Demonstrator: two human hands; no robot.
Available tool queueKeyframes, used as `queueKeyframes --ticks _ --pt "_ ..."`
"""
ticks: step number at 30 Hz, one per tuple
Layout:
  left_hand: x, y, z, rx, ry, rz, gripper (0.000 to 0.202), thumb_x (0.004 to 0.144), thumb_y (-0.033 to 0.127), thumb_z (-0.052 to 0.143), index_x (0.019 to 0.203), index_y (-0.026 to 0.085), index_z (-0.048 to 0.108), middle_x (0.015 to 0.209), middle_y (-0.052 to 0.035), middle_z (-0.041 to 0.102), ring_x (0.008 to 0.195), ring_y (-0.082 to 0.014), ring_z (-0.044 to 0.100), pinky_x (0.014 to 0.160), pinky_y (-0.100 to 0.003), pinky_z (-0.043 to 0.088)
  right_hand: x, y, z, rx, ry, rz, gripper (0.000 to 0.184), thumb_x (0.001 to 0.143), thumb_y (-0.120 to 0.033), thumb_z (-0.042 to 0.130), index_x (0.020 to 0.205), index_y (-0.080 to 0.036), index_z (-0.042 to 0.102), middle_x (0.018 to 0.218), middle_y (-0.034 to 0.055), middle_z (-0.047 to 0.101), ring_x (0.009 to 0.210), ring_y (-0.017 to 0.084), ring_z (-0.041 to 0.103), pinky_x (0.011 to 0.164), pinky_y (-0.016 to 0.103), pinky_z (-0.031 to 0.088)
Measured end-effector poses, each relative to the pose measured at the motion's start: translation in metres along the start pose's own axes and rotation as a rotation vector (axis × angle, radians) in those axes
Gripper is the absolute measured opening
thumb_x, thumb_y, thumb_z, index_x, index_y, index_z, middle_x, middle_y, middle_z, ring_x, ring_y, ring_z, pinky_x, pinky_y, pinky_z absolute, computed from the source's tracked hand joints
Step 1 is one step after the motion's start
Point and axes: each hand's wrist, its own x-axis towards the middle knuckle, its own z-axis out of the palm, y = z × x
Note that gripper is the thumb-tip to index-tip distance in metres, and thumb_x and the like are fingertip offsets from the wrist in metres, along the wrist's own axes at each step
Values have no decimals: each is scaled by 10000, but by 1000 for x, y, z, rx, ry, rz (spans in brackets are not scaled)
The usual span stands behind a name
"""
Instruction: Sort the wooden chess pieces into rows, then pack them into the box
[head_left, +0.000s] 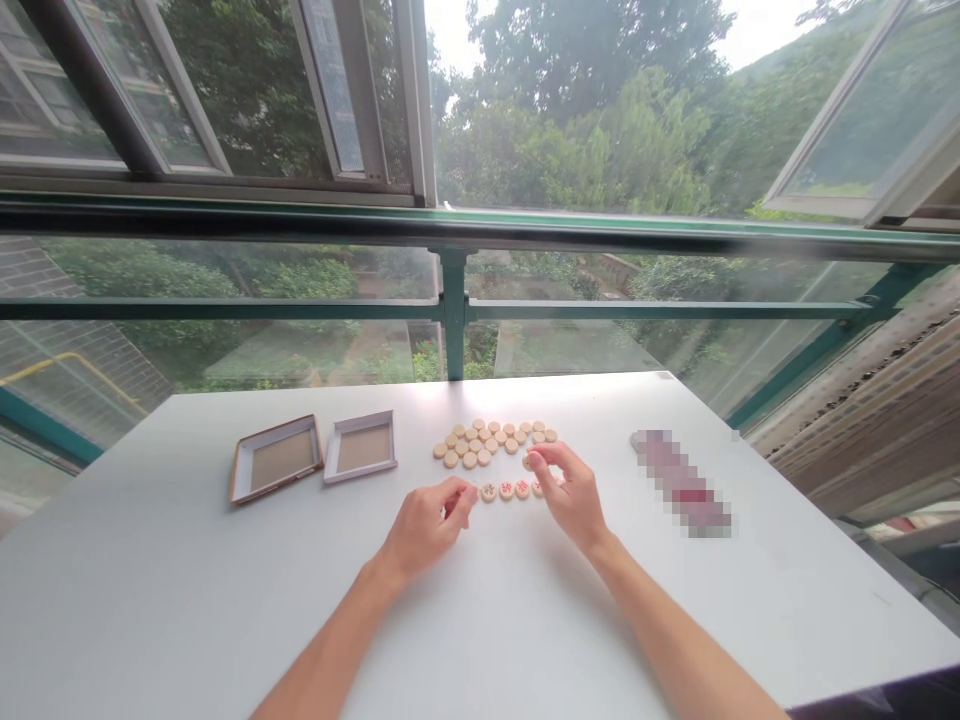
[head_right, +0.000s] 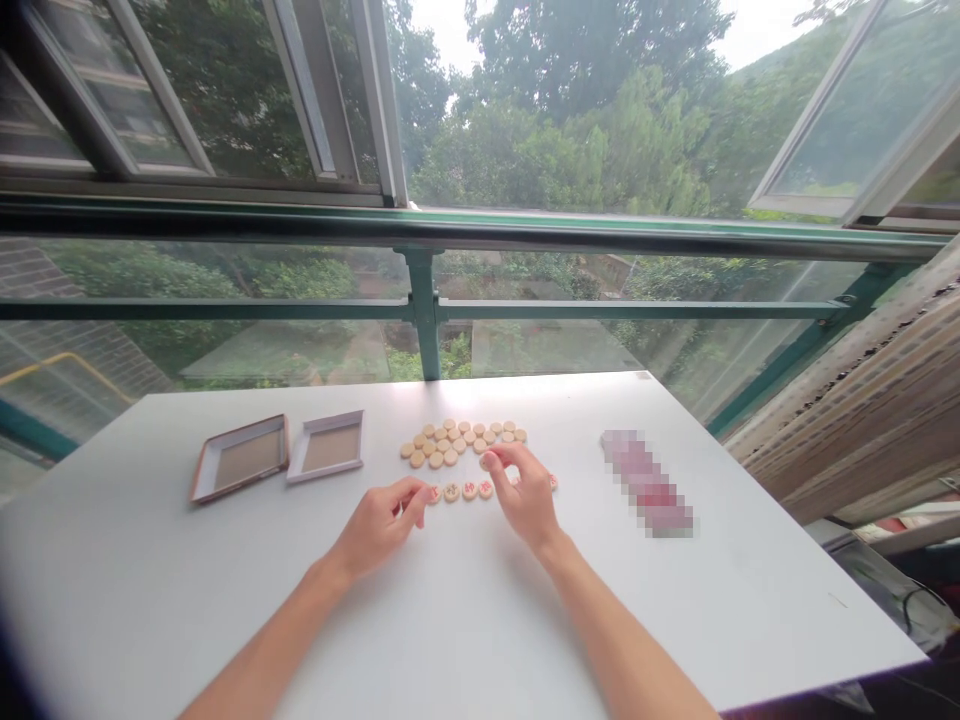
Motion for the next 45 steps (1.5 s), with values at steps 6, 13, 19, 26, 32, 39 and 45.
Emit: queueKeyframes --ticks 6,13,19,26,32,39,45 --pt "1 -4 -4 80 40 35 342 998 421 417 849 226 655 585 49 638 550 -121 577 618 -228 408 0 32 -53 -67 126 182 339 945 -515 558 1007 -205 678 945 73 752 868 227 716 829 355 552" --pt "2 -9 -4 123 84 68 394 1000 445 402 759 218 617 565 41 625 532 -126 570 598 -229 394 -17 64 -106 -280 107 261 436 893 -588 558 860 -184 719 841 90 767 732 243 701 719 354 529" --pt "6 -20 -3 113 117 48 384 993 457 399 812 221 642 551 35 628 524 -135 587 586 -227 393 -21 69 -102 -372 34 224 380 911 -522 532 847 -210 739 849 65 762 708 222 663 701 331 490" --pt "9 -28 -2 146 169 46 387 981 462 406 800 218 646 530 40 578 509 -130 553 560 -219 372 -20 79 -96 -455 1 165 335 916 -463 531 843 -218 747 841 61 716 753 224 634 742 339 462" --pt "9 -29 -1 128 159 29 378 979 472 413 826 224 654 543 39 607 518 -133 563 573 -215 385 -21 85 -93 -492 18 160 328 933 -434 521 835 -217 747 857 67 688 738 214 629 744 339 460" --pt "8 -29 -2 144 183 41 410 982 482 398 782 216 637 532 34 595 507 -134 556 559 -218 387 -23 85 -96 -481 80 165 426 1005 -439 367 1031 -194 714 958 96 728 867 236 660 770 343 476" --pt "9 -30 -4 176 216 62 398 977 465 411 815 215 675 559 27 604 529 -140 566 582 -227 398 -26 76 -96 -491 131 134 423 1007 -463 368 1007 -188 690 974 100 721 852 236 647 748 346 479"
